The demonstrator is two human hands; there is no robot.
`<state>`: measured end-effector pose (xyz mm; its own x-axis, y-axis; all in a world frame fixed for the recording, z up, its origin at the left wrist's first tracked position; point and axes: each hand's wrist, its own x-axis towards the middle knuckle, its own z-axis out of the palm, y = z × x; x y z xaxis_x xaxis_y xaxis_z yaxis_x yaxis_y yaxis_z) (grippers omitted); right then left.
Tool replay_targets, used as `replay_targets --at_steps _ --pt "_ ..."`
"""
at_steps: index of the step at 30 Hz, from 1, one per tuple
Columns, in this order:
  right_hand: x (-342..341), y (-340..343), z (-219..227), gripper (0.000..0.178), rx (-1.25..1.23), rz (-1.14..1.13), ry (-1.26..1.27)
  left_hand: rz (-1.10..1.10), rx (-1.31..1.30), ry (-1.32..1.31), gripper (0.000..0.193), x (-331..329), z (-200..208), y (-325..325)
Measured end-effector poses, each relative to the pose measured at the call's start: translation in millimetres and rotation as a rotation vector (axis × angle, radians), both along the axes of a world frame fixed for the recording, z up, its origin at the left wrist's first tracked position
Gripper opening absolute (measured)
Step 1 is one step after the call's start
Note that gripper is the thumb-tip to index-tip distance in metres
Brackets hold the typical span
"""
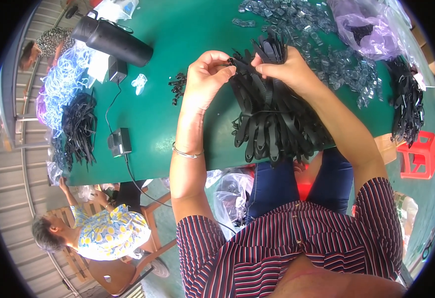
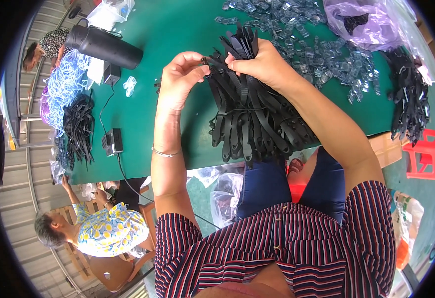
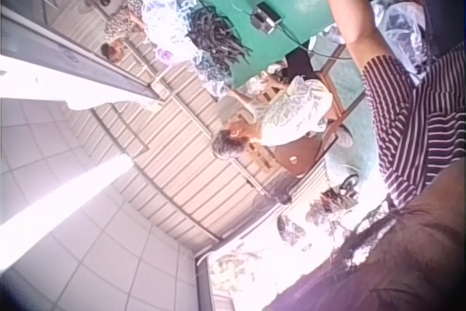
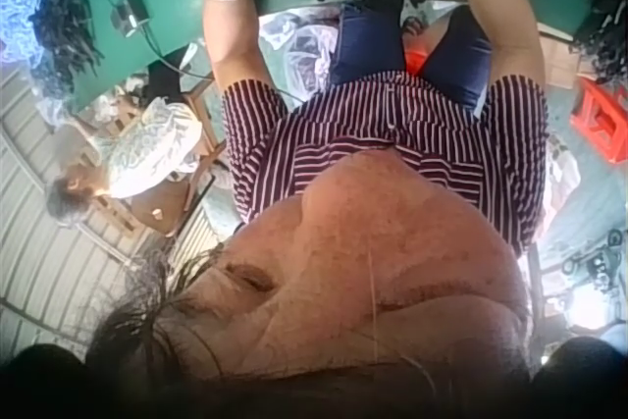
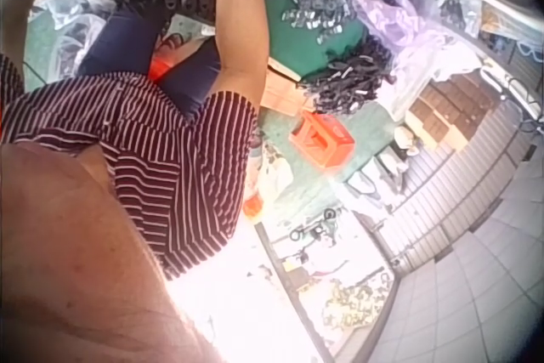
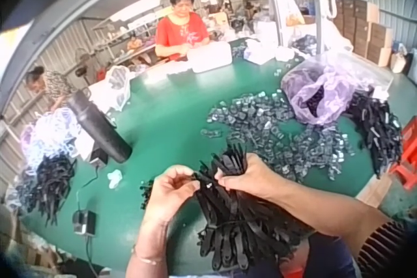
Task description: Assembling small black plastic components onto a bundle of straps at a factory workbench.
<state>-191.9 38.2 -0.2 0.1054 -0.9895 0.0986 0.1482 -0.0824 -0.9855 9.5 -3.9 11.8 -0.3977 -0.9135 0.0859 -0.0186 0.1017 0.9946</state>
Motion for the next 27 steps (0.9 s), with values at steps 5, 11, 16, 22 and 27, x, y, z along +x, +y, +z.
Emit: replay_targets --at_steps 5,11,16,22,27 --pt "2.3 0.2 -1.6 0.023 -0.005 -0.017 0.043 -0.014 0.041 0.043 0.02 -5.3 0.8 3.6" --pt "7.3 2.6 3.3 0.023 -0.055 -0.078 0.151 -0.087 0.061 0.086 0.02 -13.2 -5.1 7.3" --pt "7.4 2.7 1.6 0.024 -0.108 -0.08 0.147 -0.056 -0.022 0.08 0.019 -17.0 -5.6 8.7" --pt "6.2 2.3 -0.3 0.024 -0.107 -0.101 0.142 -0.051 0.007 0.086 0.019 -17.8 -5.0 9.9" --pt "3.3 2.8 3.5 0.023 -0.082 -0.073 0.122 -0.014 -0.025 0.079 0.02 -13.3 -5.2 6.0"
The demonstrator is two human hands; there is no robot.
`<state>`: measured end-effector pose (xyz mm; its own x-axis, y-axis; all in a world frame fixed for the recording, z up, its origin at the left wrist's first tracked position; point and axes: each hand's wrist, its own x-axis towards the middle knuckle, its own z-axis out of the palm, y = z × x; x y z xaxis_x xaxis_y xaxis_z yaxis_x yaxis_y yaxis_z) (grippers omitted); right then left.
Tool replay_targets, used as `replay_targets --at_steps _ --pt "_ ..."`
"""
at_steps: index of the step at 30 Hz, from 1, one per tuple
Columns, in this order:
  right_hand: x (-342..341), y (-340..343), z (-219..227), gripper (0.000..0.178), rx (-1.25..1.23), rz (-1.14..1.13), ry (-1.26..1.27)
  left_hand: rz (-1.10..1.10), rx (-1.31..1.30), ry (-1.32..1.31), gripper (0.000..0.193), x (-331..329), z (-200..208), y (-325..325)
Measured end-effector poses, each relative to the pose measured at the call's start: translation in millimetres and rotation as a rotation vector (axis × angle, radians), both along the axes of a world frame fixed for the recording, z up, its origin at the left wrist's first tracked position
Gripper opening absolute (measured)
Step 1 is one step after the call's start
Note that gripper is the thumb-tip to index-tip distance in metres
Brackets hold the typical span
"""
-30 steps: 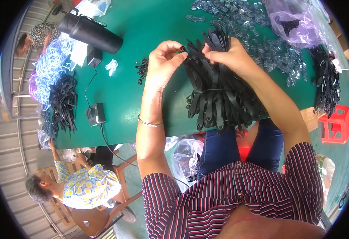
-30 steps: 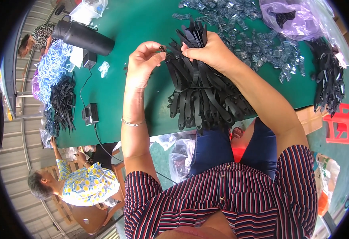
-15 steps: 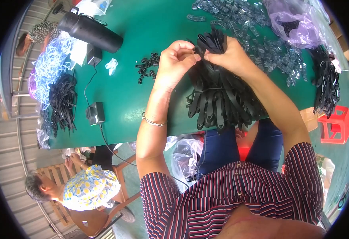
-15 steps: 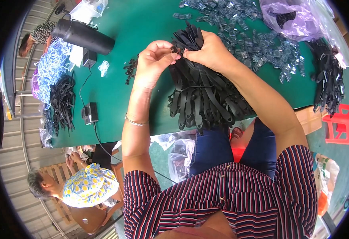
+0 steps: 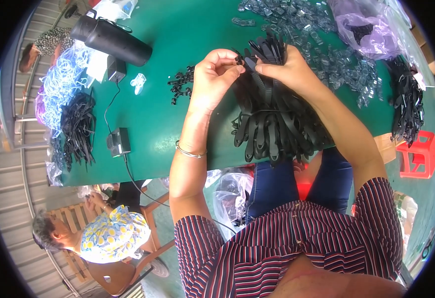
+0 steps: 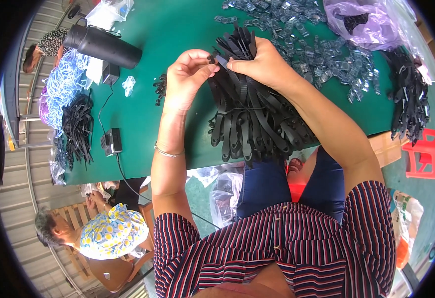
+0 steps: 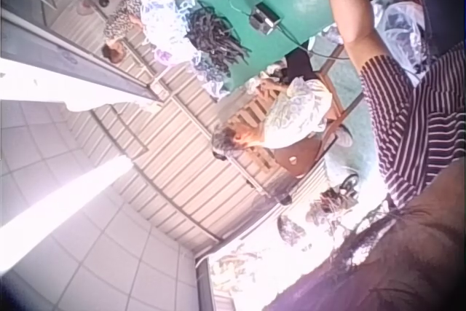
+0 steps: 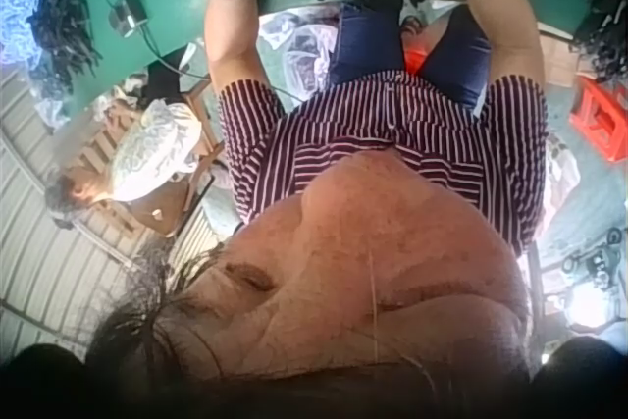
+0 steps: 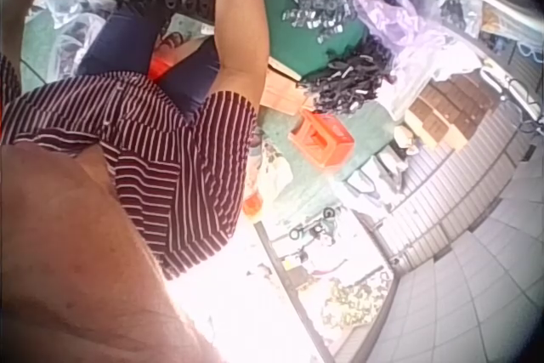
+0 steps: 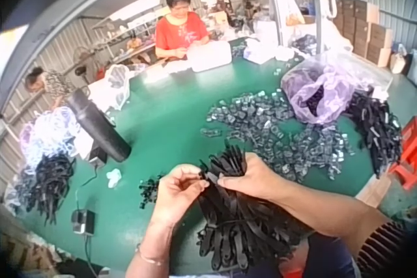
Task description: Assembling small black plastic components onto a bundle of straps at a factory workbench.
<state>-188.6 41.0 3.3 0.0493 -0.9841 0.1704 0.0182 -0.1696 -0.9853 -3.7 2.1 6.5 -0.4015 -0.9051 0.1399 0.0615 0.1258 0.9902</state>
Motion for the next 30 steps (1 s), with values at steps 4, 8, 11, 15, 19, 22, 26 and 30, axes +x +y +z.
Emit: replay_targets --at_steps 4,8,11,15,19,22,26,30 --pt "-1.6 1.2 4.4 0.022 0.05 0.069 0.004 -0.052 -0.039 -0.02 0.018 -1.5 1.9 1.9" --pt "-1.6 2.2 6.6 0.022 0.018 0.084 0.022 -0.058 -0.033 -0.029 0.017 -1.5 2.3 2.5" --pt "-2.5 1.8 6.6 0.022 0.034 0.116 0.038 -0.074 -0.039 -0.034 0.018 0.3 3.1 2.4" --pt "-0.4 3.4 7.8 0.023 0.023 0.103 0.026 -0.118 -0.071 -0.064 0.02 0.1 3.3 3.9" --pt "-0.9 2.3 6.6 0.023 0.025 0.103 0.035 -0.142 -0.169 -0.167 0.019 -0.8 3.4 6.9" --pt "-0.4 2.3 6.1 0.023 0.014 0.086 0.034 -0.152 -0.011 -0.081 0.012 1.0 11.7 7.0" --pt "-0.1 2.0 7.3 0.021 -0.008 0.099 0.069 -0.155 0.065 -0.11 0.017 3.5 4.7 1.9" --pt "-0.8 2.4 7.1 0.02 0.013 0.139 0.075 -0.153 0.075 -0.158 0.016 2.1 7.8 4.6"
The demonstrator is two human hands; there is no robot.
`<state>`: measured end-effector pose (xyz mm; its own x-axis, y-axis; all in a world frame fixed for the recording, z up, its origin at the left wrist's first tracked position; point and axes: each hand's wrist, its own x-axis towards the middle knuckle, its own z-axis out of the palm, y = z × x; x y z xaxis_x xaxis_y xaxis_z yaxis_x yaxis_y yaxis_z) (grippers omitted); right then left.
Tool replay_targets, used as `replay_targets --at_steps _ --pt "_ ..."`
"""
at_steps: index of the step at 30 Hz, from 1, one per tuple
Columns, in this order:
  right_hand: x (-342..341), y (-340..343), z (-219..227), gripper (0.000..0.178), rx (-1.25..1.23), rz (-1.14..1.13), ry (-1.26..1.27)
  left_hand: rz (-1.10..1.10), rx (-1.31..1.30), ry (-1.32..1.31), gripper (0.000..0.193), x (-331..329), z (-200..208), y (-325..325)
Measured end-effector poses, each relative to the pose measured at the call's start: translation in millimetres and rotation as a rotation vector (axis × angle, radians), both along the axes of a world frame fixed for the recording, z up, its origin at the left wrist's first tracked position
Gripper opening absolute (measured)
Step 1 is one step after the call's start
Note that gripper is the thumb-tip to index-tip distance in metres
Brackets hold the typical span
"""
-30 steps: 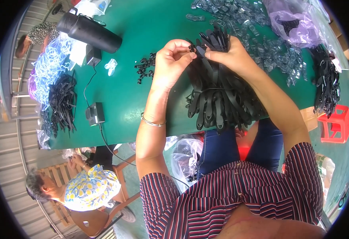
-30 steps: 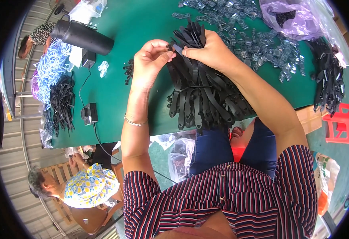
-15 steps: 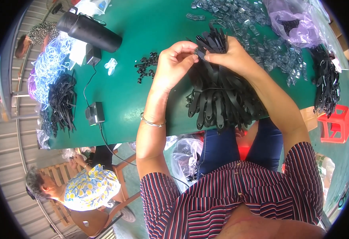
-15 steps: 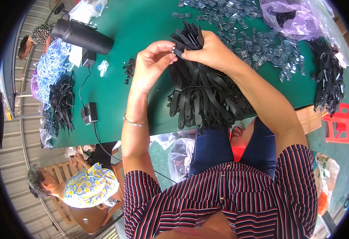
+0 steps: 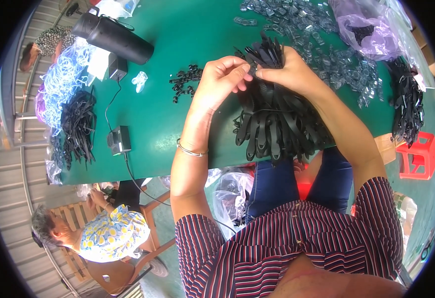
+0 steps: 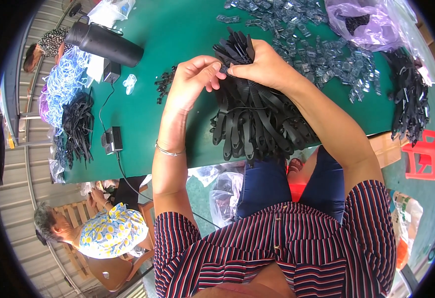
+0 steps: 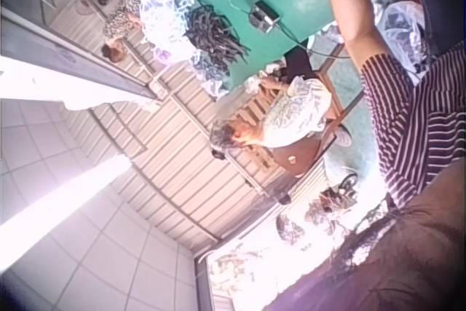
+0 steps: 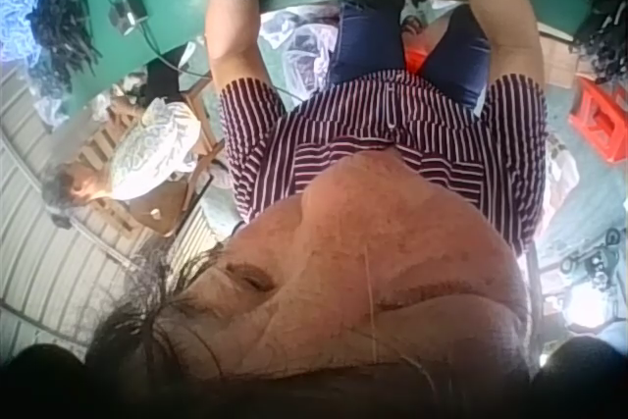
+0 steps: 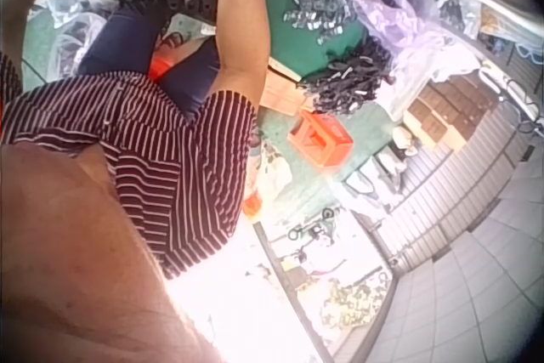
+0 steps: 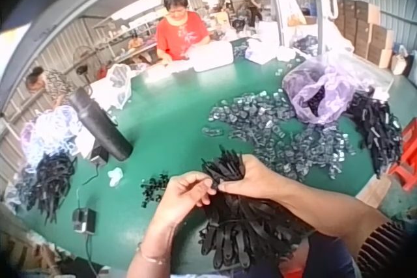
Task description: Assembling small black plastic components onto a bundle of straps at a factory workbench.
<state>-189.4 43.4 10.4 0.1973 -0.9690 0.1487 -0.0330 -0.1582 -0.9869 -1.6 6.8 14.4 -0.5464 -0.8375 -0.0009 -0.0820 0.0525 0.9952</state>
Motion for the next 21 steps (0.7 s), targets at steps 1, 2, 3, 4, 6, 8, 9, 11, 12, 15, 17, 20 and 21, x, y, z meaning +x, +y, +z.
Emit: replay_targets --at_steps 1,2,3,4,6,8,9,11,12,15,17,20,21 --pt "-0.2 0.1 -1.0 0.02 -0.009 0.002 -0.008 -0.011 -0.011 -0.016 0.015 -0.1 2.4 0.9" --pt "-0.3 0.0 -1.9 0.02 -0.009 0.001 -0.007 -0.021 -0.021 -0.032 0.014 -0.2 3.4 1.3" --pt "1.2 -0.1 -2.2 0.022 -0.016 -0.008 -0.005 -0.018 -0.022 -0.033 0.014 0.8 2.1 1.1" --pt "2.7 -0.4 -2.8 0.023 -0.022 -0.017 -0.003 0.006 -0.078 -0.042 0.013 1.5 -1.0 0.5" --pt "3.1 -1.1 -8.5 0.026 -0.037 -0.035 -0.002 0.032 -0.134 -0.051 0.012 0.6 -3.1 1.1" --pt "4.1 -2.8 -14.9 0.028 -0.051 -0.054 0.001 0.144 -0.263 -0.2 0.01 -2.8 -3.5 2.5" --pt "4.8 -3.4 -17.6 0.031 -0.126 -0.058 0.011 0.144 -0.262 -0.199 0.01 -5.2 -3.3 3.9" --pt "4.9 -2.7 -17.7 0.034 -0.201 -0.062 0.022 0.135 -0.161 -0.149 0.008 -11.0 -3.2 6.8" --pt "5.8 -1.0 -15.2 0.035 -0.201 -0.062 0.047 0.148 -0.148 -0.115 0.008 -13.4 -5.5 6.9" --pt "4.8 0.4 -10.0 0.037 -0.139 -0.04 0.016 0.126 -0.023 -0.006 0.008 -13.6 -3.6 9.4" --pt "1.0 -3.4 -10.9 0.037 0.001 -0.013 -0.045 0.15 -0.148 -0.037 0.009 -13.0 -11.2 8.7" --pt "1.1 -3.0 -5.4 0.036 0.059 0.004 -0.115 0.189 -0.308 -0.029 0.01 -16.0 -9.8 11.6" --pt "0.2 -2.5 -3.1 0.036 0.109 0.005 -0.123 0.195 -0.338 0.011 0.011 -16.5 -8.9 13.0"
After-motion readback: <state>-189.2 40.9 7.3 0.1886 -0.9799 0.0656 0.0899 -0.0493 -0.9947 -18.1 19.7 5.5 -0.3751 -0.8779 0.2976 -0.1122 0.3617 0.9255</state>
